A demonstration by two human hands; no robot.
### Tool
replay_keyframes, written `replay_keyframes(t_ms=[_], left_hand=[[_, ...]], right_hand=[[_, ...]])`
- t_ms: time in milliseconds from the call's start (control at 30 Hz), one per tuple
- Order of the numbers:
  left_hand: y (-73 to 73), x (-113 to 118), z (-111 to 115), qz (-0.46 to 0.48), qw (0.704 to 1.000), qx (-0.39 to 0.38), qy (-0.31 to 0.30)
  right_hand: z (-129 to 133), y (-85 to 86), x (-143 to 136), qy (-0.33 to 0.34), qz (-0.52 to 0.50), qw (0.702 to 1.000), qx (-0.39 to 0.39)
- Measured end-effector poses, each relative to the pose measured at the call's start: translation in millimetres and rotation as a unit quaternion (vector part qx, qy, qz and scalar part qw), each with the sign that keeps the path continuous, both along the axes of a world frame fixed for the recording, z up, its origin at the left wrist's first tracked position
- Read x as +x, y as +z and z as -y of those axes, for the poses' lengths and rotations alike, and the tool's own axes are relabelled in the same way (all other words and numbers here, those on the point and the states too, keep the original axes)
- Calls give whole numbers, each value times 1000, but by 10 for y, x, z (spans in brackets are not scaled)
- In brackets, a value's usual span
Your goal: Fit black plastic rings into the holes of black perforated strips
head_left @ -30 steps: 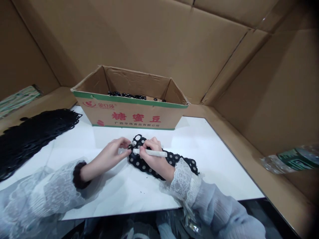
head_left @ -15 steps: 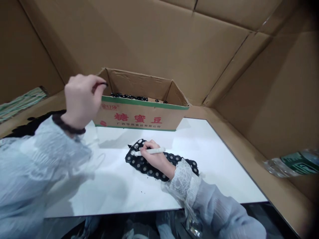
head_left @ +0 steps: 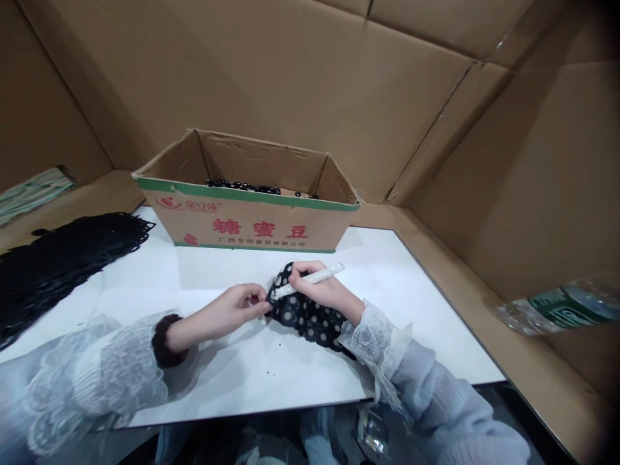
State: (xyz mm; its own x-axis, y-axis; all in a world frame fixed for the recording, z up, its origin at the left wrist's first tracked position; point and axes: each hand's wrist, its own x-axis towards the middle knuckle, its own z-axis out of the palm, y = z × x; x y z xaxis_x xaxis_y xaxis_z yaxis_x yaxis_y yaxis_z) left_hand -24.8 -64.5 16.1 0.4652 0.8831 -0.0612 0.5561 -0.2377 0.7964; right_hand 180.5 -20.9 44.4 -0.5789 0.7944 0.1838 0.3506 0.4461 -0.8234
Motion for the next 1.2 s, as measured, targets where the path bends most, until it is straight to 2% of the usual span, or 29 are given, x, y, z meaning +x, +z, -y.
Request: replay_keyframes(t_ms=[67, 133, 200, 267, 367, 433, 533, 667, 900, 1067, 1200], left_hand=[[4, -37, -42, 73, 995, -51, 46], [7, -103, -93, 130, 986, -71, 75], [-18, -172, -124, 158, 980, -82, 84], [-61, -226, -134, 165, 979, -90, 82], [-120, -275, -127, 173, 975, -105, 92], [-140, -296, -118, 170, 973, -119, 104], [-150, -318, -107, 158, 973, -129, 110], [-154, -317, -96, 146, 975, -121, 116], [-128, -314, -51, 103, 983, -92, 122], [-50, -375, -14, 117, 972, -155, 129], [-24, -411, -23, 83, 978, -142, 125]], right_hand=[[28, -9, -30, -65, -5, 996, 67], [89, -47, -85, -162, -53, 978, 123], [168, -116, -161, -220, -135, 960, 113], [237, -219, -248, -196, -198, 960, 29], [279, -390, -361, -132, -202, 964, -112], [269, -469, -404, -135, -179, 963, -152], [247, -496, -422, -151, -149, 963, -168], [255, -463, -418, -142, -120, 971, -152], [306, -489, -471, -115, -24, 993, 9], [328, -524, -515, -125, -6, 991, 40], [324, -530, -517, -128, -5, 991, 42]])
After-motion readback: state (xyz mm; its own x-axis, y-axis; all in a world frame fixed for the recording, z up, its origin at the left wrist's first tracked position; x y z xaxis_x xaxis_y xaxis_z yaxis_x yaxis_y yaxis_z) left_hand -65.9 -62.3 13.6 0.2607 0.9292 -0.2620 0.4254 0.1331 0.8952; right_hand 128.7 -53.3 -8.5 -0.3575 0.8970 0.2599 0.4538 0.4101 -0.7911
